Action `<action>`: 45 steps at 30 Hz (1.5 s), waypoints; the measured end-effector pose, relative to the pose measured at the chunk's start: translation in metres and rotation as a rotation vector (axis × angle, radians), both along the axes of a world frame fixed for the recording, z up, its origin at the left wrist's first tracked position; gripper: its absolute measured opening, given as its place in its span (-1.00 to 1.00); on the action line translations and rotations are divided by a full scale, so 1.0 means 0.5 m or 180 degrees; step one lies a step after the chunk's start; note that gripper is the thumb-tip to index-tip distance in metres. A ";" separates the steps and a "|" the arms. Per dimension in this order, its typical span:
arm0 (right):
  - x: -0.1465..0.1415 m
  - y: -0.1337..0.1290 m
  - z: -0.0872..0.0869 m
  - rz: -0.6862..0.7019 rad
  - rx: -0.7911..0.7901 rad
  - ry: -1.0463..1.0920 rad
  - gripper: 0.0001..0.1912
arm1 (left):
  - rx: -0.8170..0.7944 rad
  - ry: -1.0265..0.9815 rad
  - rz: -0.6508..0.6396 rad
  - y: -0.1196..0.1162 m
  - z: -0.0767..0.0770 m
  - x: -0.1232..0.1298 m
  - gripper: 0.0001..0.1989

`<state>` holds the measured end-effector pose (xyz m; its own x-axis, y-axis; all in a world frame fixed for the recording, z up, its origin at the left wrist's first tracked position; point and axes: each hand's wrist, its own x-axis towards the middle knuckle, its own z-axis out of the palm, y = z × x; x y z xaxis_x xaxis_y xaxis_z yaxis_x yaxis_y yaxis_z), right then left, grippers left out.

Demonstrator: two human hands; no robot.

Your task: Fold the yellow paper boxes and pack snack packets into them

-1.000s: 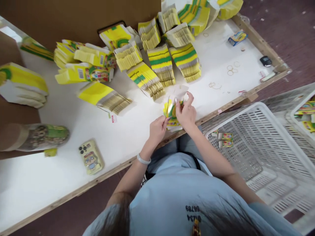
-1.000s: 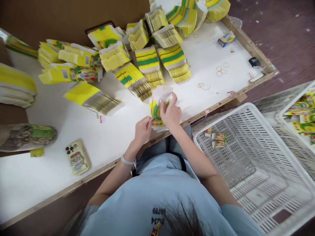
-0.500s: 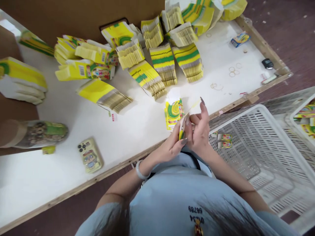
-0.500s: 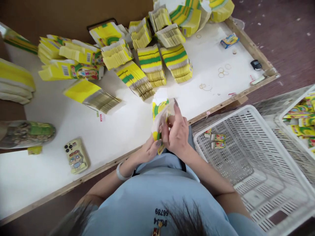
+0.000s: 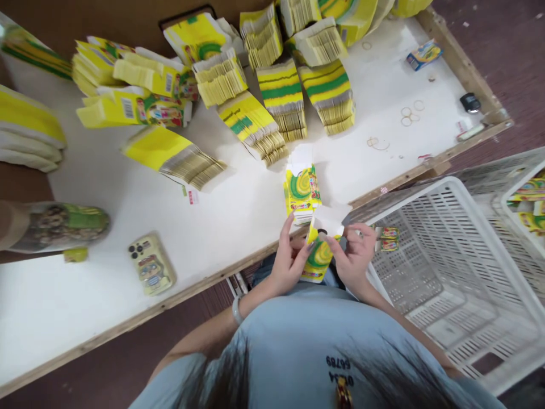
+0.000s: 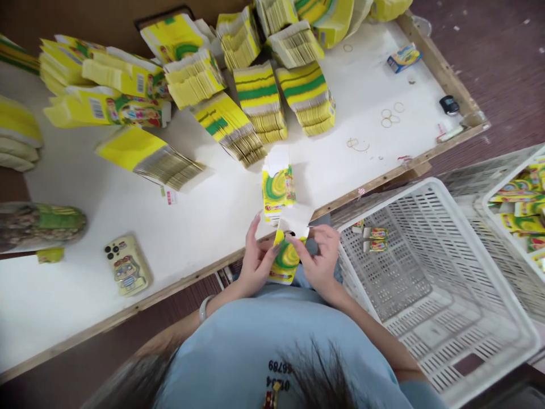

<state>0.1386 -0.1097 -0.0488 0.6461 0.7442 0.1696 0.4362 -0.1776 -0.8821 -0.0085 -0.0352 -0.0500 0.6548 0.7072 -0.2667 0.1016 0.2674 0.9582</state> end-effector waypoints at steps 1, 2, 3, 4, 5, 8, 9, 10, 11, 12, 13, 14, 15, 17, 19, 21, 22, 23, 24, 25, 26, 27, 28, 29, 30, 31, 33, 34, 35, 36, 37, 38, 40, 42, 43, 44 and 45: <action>0.002 -0.007 -0.003 -0.0014 0.0122 0.0072 -0.81 | 0.0000 -0.0034 -0.0107 -0.001 -0.001 -0.008 -0.19; 0.004 -0.013 -0.004 -0.0006 0.0250 0.0199 -0.81 | -0.0023 -0.0082 -0.0258 -0.001 0.000 -0.016 -0.22; 0.007 -0.017 -0.002 0.0065 0.0329 0.0379 -0.81 | -0.0081 -0.0133 -0.0424 0.002 0.002 -0.023 -0.26; 0.009 -0.020 0.002 0.0271 0.0294 0.0608 -0.82 | -0.0148 -0.0179 -0.0569 0.006 0.007 -0.028 -0.32; 0.011 -0.021 0.006 0.0488 0.0209 0.0821 -0.84 | -0.0192 -0.0212 -0.0681 0.012 0.012 -0.031 -0.38; 0.014 -0.023 0.017 0.0796 -0.0020 0.1231 -0.79 | -0.0009 -0.0215 -0.0816 0.026 0.023 -0.031 -0.58; 0.015 -0.023 0.018 0.0740 -0.0010 0.1328 -0.79 | 0.0122 -0.0199 -0.0820 0.028 0.023 -0.029 -0.60; 0.016 -0.024 0.017 0.0646 0.0036 0.1409 -0.80 | 0.0243 -0.0187 -0.0783 0.028 0.020 -0.026 -0.59; 0.019 -0.026 0.016 0.0557 0.0084 0.1437 -0.77 | 0.0331 -0.0180 -0.0718 0.027 0.016 -0.024 -0.54; 0.023 -0.028 0.015 0.0561 0.0092 0.1392 -0.71 | 0.0387 -0.0177 -0.0630 0.025 0.011 -0.022 -0.47; 0.030 -0.030 0.014 0.0677 0.0078 0.1268 -0.67 | 0.0433 -0.0179 -0.0550 0.023 0.006 -0.021 -0.39; 0.039 -0.033 0.014 0.0908 0.0047 0.1094 -0.66 | 0.0479 -0.0190 -0.0523 0.021 0.003 -0.021 -0.34; 0.048 -0.036 0.016 0.1196 0.0012 0.0915 -0.64 | 0.0526 -0.0206 -0.0536 0.021 0.001 -0.021 -0.32; 0.062 -0.041 0.022 0.1697 -0.0035 0.0714 -0.52 | 0.0591 -0.0175 -0.0661 0.024 0.003 -0.023 -0.39; 0.064 -0.043 0.031 0.1828 -0.0170 0.0870 -0.40 | 0.0647 -0.0080 -0.0719 0.030 0.010 -0.023 -0.47; 0.054 -0.043 0.040 0.1691 -0.0464 0.1309 -0.44 | 0.0700 0.0036 -0.0699 0.035 0.018 -0.022 -0.51; 0.047 -0.042 0.043 0.1607 -0.0584 0.1579 -0.48 | 0.0740 0.0071 -0.0705 0.037 0.020 -0.021 -0.50; 0.040 -0.040 0.046 0.1544 -0.0654 0.1837 -0.52 | 0.0780 0.0092 -0.0710 0.037 0.021 -0.021 -0.49; 0.035 -0.038 0.048 0.1515 -0.0665 0.2052 -0.55 | 0.0808 0.0114 -0.0730 0.037 0.022 -0.020 -0.48; 0.032 -0.036 0.050 0.1516 -0.0636 0.2208 -0.59 | 0.0835 0.0134 -0.0745 0.037 0.021 -0.019 -0.48; 0.030 -0.034 0.052 0.1530 -0.0602 0.2309 -0.62 | 0.0864 0.0150 -0.0749 0.037 0.020 -0.019 -0.48; 0.030 -0.033 0.053 0.1546 -0.0594 0.2366 -0.63 | 0.0888 0.0168 -0.0753 0.036 0.018 -0.019 -0.48; 0.031 -0.032 0.054 0.1557 -0.0613 0.2395 -0.62 | 0.0909 0.0187 -0.0760 0.035 0.016 -0.019 -0.48; 0.032 -0.032 0.055 0.1552 -0.0649 0.2407 -0.61 | 0.0926 0.0203 -0.0767 0.033 0.015 -0.019 -0.47; 0.033 -0.033 0.056 0.1530 -0.0689 0.2410 -0.59 | 0.0940 0.0215 -0.0779 0.031 0.013 -0.019 -0.47; 0.035 -0.034 0.057 0.1502 -0.0715 0.2411 -0.57 | 0.0951 0.0221 -0.0792 0.029 0.013 -0.020 -0.47; 0.039 -0.038 0.057 0.1489 -0.0694 0.2457 -0.55 | 0.0992 0.0211 -0.0807 0.025 0.014 -0.024 -0.47; 0.042 -0.040 0.057 0.1539 -0.0660 0.2523 -0.54 | 0.1031 0.0214 -0.0822 0.024 0.016 -0.025 -0.47; 0.046 -0.043 0.056 0.1625 -0.0632 0.2620 -0.52 | 0.1097 0.0242 -0.0832 0.026 0.019 -0.026 -0.49; 0.051 -0.045 0.055 0.1710 -0.0619 0.2734 -0.51 | 0.1210 0.0307 -0.0822 0.032 0.022 -0.025 -0.50; 0.056 -0.048 0.054 0.1750 -0.0618 0.2844 -0.51 | 0.1367 0.0433 -0.0752 0.042 0.025 -0.022 -0.51; 0.060 -0.051 0.053 0.1721 -0.0625 0.2932 -0.53 | 0.1556 0.0638 -0.0604 0.057 0.028 -0.017 -0.52; 0.062 -0.055 0.050 0.1497 -0.0617 0.3012 -0.61 | 0.1938 0.1234 -0.0089 0.100 0.030 0.005 -0.51; 0.053 -0.057 0.049 0.1236 -0.0582 0.2984 -0.67 | 0.2128 0.1931 0.0441 0.151 0.027 0.035 -0.40; 0.046 -0.057 0.048 0.1142 -0.0553 0.2958 -0.69 | 0.2140 0.2229 0.0506 0.176 0.024 0.051 -0.34; 0.037 -0.057 0.047 0.1063 -0.0518 0.2935 -0.69 | 0.2106 0.2508 0.0453 0.198 0.021 0.064 -0.32; 0.029 -0.057 0.045 0.0984 -0.0477 0.2911 -0.69 | 0.2022 0.2722 0.0265 0.215 0.018 0.074 -0.35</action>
<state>0.1533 -0.1381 -0.0260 0.2539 0.8759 -0.4102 -0.3591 -0.3084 -0.8809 0.0286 0.0724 -0.0411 0.3679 0.9120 -0.1816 0.8105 -0.2187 0.5434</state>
